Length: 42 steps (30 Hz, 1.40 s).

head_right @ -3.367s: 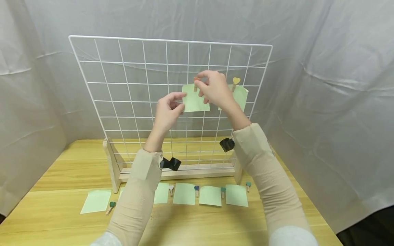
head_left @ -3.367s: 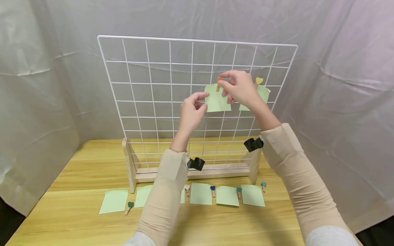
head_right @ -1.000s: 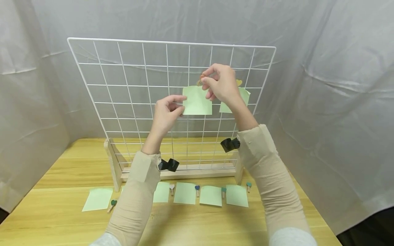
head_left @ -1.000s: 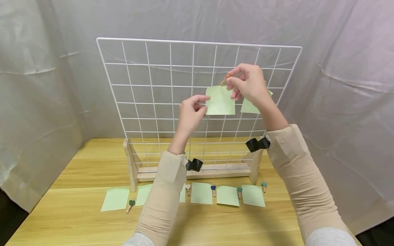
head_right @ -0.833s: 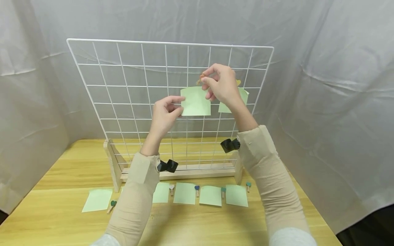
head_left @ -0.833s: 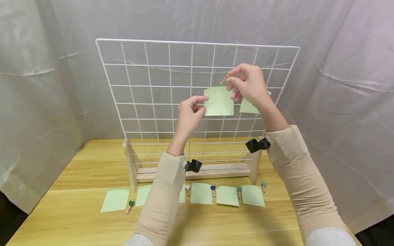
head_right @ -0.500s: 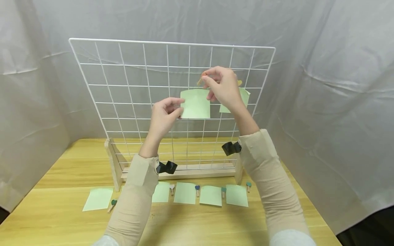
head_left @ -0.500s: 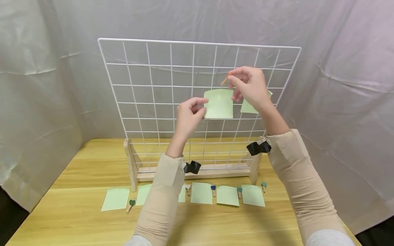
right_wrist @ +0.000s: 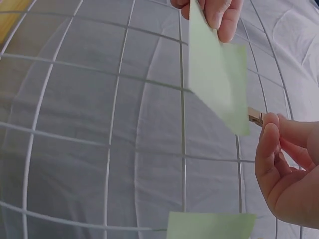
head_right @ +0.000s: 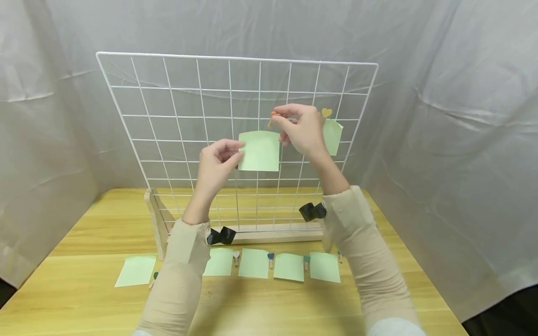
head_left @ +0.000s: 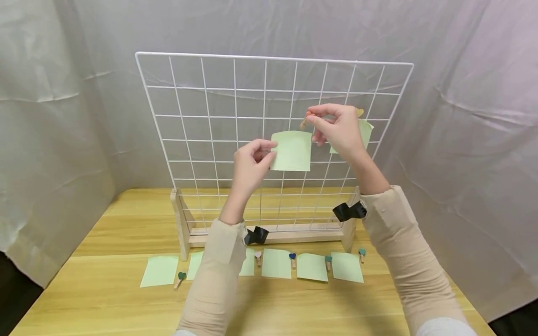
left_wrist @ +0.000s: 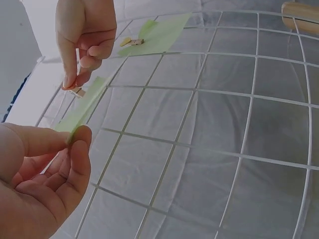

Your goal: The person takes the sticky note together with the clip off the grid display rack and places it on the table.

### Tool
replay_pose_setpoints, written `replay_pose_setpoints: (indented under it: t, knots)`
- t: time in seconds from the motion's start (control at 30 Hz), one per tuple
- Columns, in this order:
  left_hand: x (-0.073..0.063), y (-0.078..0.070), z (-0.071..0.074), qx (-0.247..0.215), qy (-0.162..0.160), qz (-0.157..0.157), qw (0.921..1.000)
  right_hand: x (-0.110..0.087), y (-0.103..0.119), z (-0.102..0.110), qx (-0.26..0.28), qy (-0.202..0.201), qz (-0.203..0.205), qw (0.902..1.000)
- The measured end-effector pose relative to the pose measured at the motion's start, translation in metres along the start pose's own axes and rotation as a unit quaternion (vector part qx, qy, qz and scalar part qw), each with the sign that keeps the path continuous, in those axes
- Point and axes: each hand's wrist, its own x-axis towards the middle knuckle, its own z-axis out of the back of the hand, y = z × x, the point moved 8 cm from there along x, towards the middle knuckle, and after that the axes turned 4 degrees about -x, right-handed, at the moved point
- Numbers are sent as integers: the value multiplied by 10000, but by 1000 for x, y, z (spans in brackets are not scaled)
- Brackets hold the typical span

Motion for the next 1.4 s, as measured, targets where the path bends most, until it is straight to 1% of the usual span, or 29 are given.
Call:
replay_pose_setpoints:
  t: [0.13, 0.37, 0.57, 0.73, 0.97, 1.07, 1.23, 1.4]
  knots:
    - [-5, 3, 4, 16, -60, -6, 10000, -5, -6, -3, 25, 3, -103, 9999]
    - [-14, 10, 11, -94, -2, 197, 9998, -13, -11, -9, 229, -44, -34, 9997]
    - [-24, 17, 18, 49, 35, 414, 9991, -21, -18, -16, 432, 23, -7, 9991]
    - [-29, 22, 23, 197, 43, 521, 9984, -26, -20, -19, 629, 47, 49, 9980]
    - [-36, 29, 29, -15, 135, 603, 9981, -34, -25, -27, 406, 396, -64, 9984]
    - [-39, 30, 32, 32, 190, 629, 9978, -38, -29, -31, 305, 531, -121, 9981]
    - [-45, 33, 35, 125, 264, 667, 9973, -44, -37, -36, 133, 636, -221, 9976]
    - [-53, 39, 42, 297, 197, 681, 9970, -52, -47, -44, -10, 799, -420, 9959]
